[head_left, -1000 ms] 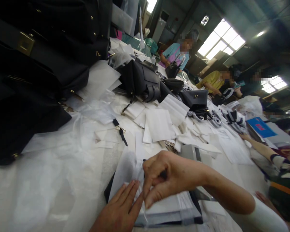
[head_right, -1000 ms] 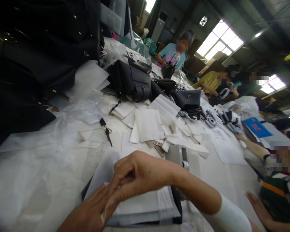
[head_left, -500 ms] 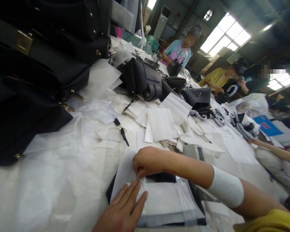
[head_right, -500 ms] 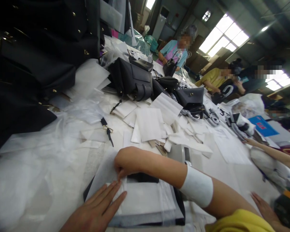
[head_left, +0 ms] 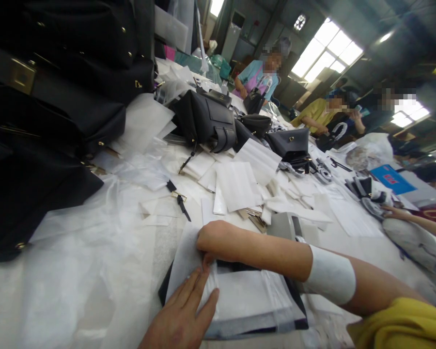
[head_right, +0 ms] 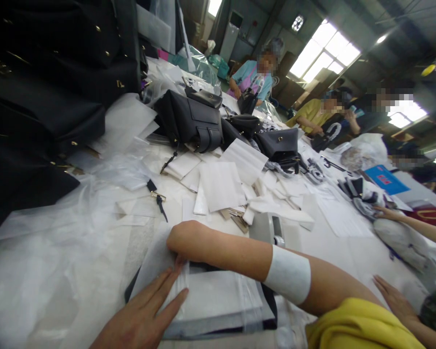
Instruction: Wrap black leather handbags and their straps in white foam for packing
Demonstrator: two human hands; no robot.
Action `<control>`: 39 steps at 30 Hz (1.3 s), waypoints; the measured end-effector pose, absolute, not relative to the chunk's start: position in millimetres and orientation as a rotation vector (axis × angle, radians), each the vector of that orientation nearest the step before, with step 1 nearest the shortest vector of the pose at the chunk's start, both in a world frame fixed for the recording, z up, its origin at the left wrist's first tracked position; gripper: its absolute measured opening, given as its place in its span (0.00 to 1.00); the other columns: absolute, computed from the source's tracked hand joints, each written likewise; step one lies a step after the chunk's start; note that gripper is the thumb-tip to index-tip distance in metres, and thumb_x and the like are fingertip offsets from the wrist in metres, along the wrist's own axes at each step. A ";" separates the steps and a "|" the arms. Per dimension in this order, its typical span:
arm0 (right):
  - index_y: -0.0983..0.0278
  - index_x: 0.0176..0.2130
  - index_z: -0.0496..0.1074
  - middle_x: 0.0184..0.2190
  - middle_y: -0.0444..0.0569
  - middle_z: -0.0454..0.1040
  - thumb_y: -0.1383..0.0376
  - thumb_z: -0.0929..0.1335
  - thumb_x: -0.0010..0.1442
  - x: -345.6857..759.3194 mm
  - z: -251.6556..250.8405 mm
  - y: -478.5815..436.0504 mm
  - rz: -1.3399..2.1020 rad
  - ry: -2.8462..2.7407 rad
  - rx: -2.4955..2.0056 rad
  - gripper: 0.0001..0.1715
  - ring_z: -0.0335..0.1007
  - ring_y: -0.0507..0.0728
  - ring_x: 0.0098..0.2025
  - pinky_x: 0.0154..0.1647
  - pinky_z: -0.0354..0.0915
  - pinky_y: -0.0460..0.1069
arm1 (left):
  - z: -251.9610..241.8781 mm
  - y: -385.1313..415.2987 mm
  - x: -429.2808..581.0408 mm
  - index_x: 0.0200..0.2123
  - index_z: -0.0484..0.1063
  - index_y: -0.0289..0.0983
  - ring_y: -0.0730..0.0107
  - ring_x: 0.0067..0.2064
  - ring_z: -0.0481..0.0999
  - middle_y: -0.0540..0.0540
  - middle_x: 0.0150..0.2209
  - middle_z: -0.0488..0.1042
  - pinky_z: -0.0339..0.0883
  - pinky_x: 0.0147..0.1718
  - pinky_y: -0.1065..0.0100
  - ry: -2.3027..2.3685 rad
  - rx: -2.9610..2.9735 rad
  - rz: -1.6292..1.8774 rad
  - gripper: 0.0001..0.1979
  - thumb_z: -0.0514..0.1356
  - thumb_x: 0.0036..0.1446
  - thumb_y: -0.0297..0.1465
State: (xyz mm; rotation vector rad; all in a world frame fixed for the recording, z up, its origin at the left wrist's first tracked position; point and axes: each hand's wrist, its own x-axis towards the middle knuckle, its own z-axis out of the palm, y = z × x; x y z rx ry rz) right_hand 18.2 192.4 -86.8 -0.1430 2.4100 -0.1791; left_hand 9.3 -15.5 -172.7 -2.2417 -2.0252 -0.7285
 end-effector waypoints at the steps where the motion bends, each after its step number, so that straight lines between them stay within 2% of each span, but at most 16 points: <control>1: 0.69 0.35 0.81 0.31 0.58 0.81 0.62 0.74 0.57 17.1 -87.3 193.5 -0.156 2.406 -0.166 0.11 0.78 0.63 0.35 0.32 0.68 0.50 | -174.6 -15.3 9.1 0.55 0.68 0.40 0.54 0.60 0.70 0.37 0.59 0.71 0.70 0.54 0.62 -1.998 -2.240 -0.715 0.18 0.54 0.62 0.25; 4: 0.67 0.35 0.81 0.31 0.56 0.81 0.57 0.74 0.58 15.0 -89.8 197.5 -0.089 2.408 -0.246 0.14 0.78 0.64 0.35 0.30 0.67 0.50 | -180.0 -14.5 6.9 0.55 0.69 0.40 0.56 0.57 0.73 0.39 0.56 0.74 0.72 0.52 0.64 -1.931 -2.234 -0.673 0.18 0.54 0.63 0.26; 9: 0.66 0.35 0.80 0.31 0.54 0.80 0.48 0.70 0.60 15.7 -95.4 208.2 0.000 2.473 -0.293 0.24 0.78 0.62 0.34 0.26 0.61 0.48 | -186.0 -12.3 2.3 0.56 0.68 0.40 0.58 0.54 0.76 0.40 0.54 0.77 0.73 0.49 0.66 -1.822 -2.208 -0.596 0.25 0.51 0.56 0.19; 12: 0.65 0.33 0.80 0.31 0.55 0.80 0.39 0.69 0.55 16.0 -103.2 220.3 -0.034 2.485 -0.203 0.32 0.76 0.61 0.33 0.25 0.57 0.48 | -190.1 -11.4 0.2 0.56 0.67 0.39 0.59 0.53 0.77 0.40 0.53 0.77 0.74 0.47 0.67 -1.757 -2.218 -0.543 0.28 0.50 0.53 0.18; 15: 0.62 0.31 0.79 0.29 0.50 0.79 0.36 0.70 0.50 15.8 -115.5 234.8 -0.168 2.492 -0.083 0.33 0.74 0.58 0.31 0.25 0.53 0.47 | -194.4 -10.4 -1.2 0.57 0.66 0.40 0.59 0.53 0.77 0.41 0.53 0.77 0.74 0.47 0.68 -1.753 -2.244 -0.522 0.28 0.51 0.54 0.18; 18: 0.61 0.30 0.78 0.25 0.44 0.77 0.38 0.73 0.46 13.3 -127.4 249.1 -0.387 2.414 0.044 0.29 0.70 0.54 0.27 0.25 0.53 0.46 | -195.8 -8.9 -2.3 0.57 0.66 0.40 0.60 0.53 0.78 0.42 0.53 0.77 0.75 0.47 0.68 -1.750 -2.255 -0.521 0.27 0.51 0.54 0.19; 21: 0.62 0.28 0.77 0.20 0.39 0.74 0.48 0.77 0.48 9.6 -132.8 265.8 -0.626 2.311 0.146 0.20 0.67 0.51 0.24 0.26 0.54 0.44 | -192.8 -7.9 -3.5 0.57 0.67 0.39 0.59 0.54 0.77 0.41 0.53 0.77 0.75 0.48 0.68 -1.758 -2.276 -0.555 0.26 0.52 0.55 0.21; 23: 0.64 0.26 0.77 0.19 0.40 0.73 0.54 0.77 0.49 9.9 -130.3 276.7 -0.674 2.355 0.224 0.16 0.66 0.50 0.24 0.27 0.55 0.44 | -190.4 -7.7 -4.0 0.56 0.68 0.39 0.59 0.54 0.77 0.40 0.53 0.77 0.75 0.48 0.67 -1.773 -2.280 -0.578 0.25 0.53 0.55 0.22; 25: 0.67 0.28 0.78 0.22 0.43 0.75 0.59 0.76 0.54 15.7 -123.9 282.2 -0.658 2.469 0.314 0.13 0.67 0.51 0.26 0.28 0.55 0.44 | -189.7 -7.8 -3.7 0.56 0.68 0.39 0.59 0.53 0.77 0.40 0.53 0.77 0.75 0.48 0.67 -1.778 -2.272 -0.583 0.25 0.54 0.53 0.21; 27: 0.68 0.35 0.79 0.27 0.45 0.77 0.59 0.73 0.59 27.1 -117.5 277.8 -0.683 2.553 0.389 0.13 0.69 0.51 0.29 0.30 0.57 0.44 | -190.6 -8.1 -2.8 0.55 0.68 0.38 0.59 0.53 0.78 0.40 0.53 0.77 0.76 0.47 0.67 -1.765 -2.259 -0.569 0.28 0.53 0.50 0.19; 29: 0.66 0.39 0.79 0.30 0.45 0.78 0.53 0.71 0.60 40.9 -115.1 264.8 -0.741 2.575 0.411 0.18 0.69 0.51 0.31 0.31 0.58 0.43 | -192.0 -8.6 -1.5 0.55 0.68 0.38 0.59 0.53 0.78 0.41 0.53 0.78 0.76 0.47 0.67 -1.747 -2.243 -0.553 0.30 0.52 0.48 0.18; 32: 0.64 0.38 0.80 0.29 0.43 0.77 0.47 0.74 0.53 54.6 -121.1 244.3 -0.869 2.488 0.479 0.23 0.68 0.51 0.30 0.29 0.57 0.43 | -192.9 -9.8 -0.5 0.56 0.67 0.39 0.60 0.53 0.78 0.41 0.53 0.77 0.76 0.47 0.67 -1.745 -2.223 -0.543 0.29 0.51 0.51 0.17; 35: 0.65 0.35 0.80 0.26 0.39 0.74 0.50 0.78 0.46 51.9 -132.7 241.5 -1.056 2.266 0.573 0.23 0.65 0.50 0.29 0.28 0.57 0.43 | -194.1 -10.6 -1.8 0.57 0.67 0.40 0.60 0.53 0.78 0.41 0.54 0.77 0.75 0.47 0.67 -1.735 -2.217 -0.555 0.25 0.51 0.57 0.20; 39: 0.65 0.30 0.80 0.23 0.38 0.73 0.54 0.79 0.44 37.2 -143.7 257.6 -1.176 2.093 0.553 0.19 0.65 0.49 0.29 0.30 0.59 0.42 | -199.3 -10.2 -5.2 0.59 0.65 0.41 0.61 0.55 0.76 0.41 0.55 0.75 0.73 0.49 0.68 -1.731 -2.249 -0.523 0.24 0.51 0.60 0.22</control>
